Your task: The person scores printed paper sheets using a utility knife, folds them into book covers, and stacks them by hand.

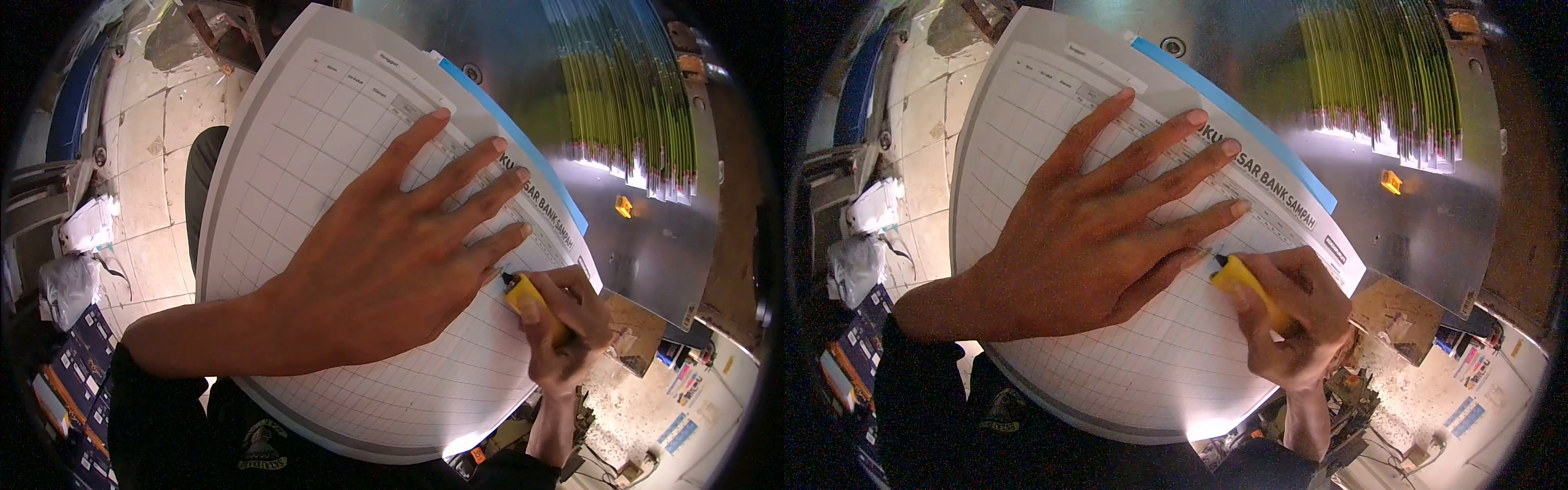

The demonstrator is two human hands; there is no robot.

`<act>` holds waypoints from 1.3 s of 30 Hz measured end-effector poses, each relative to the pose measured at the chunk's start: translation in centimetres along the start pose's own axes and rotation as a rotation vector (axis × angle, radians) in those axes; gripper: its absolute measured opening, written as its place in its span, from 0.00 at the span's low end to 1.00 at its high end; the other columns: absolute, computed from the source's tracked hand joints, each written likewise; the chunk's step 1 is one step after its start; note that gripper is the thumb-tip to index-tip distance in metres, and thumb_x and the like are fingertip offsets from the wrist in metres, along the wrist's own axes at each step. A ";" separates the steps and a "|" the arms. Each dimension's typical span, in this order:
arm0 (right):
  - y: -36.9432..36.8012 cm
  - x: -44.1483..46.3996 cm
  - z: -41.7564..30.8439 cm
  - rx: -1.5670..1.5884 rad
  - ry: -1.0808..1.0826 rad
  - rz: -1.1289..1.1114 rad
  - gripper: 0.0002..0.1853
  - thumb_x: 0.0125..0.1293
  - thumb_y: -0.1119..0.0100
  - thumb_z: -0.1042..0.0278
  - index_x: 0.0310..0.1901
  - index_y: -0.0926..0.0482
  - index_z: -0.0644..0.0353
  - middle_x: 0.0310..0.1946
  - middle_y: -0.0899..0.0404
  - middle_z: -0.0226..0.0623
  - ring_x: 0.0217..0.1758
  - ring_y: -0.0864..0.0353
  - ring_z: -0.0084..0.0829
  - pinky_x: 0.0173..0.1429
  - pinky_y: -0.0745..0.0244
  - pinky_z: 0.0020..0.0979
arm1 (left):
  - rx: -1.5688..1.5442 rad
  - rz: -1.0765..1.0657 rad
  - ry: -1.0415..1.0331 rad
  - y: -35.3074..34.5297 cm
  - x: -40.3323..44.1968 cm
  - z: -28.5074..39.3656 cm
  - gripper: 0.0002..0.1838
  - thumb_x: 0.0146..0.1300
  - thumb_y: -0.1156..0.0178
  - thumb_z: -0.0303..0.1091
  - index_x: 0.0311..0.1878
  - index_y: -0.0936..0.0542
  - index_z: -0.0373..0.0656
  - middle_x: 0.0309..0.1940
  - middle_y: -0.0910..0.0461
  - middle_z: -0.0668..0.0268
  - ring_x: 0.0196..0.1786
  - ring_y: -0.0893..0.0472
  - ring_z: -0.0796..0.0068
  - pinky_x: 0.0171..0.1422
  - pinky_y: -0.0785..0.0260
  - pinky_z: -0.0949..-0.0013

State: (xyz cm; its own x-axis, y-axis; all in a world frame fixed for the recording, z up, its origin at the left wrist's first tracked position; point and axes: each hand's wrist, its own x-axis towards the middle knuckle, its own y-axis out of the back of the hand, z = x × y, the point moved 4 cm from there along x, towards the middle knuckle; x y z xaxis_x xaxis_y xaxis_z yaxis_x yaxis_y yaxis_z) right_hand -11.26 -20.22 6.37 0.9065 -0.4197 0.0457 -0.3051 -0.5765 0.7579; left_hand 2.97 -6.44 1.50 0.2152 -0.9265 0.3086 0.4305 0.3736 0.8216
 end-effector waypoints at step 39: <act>-0.5 -0.8 0.4 -0.149 0.522 0.003 0.22 0.49 0.17 0.67 0.47 0.10 0.64 0.38 0.15 0.41 0.31 0.13 0.28 0.29 0.18 0.27 | -0.006 0.008 0.010 0.0 0.0 -0.2 0.20 0.75 0.45 0.49 0.67 0.19 0.63 0.76 0.32 0.66 0.82 0.41 0.60 0.86 0.65 0.38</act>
State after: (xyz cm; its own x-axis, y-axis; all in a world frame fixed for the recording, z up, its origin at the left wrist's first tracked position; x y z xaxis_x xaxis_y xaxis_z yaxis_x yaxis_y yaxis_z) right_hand -11.93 -19.93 5.68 0.9416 0.0045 0.3366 -0.2979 -0.4543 0.8396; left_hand 3.13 -6.44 1.37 0.2276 -0.9229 0.3106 0.4338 0.3817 0.8161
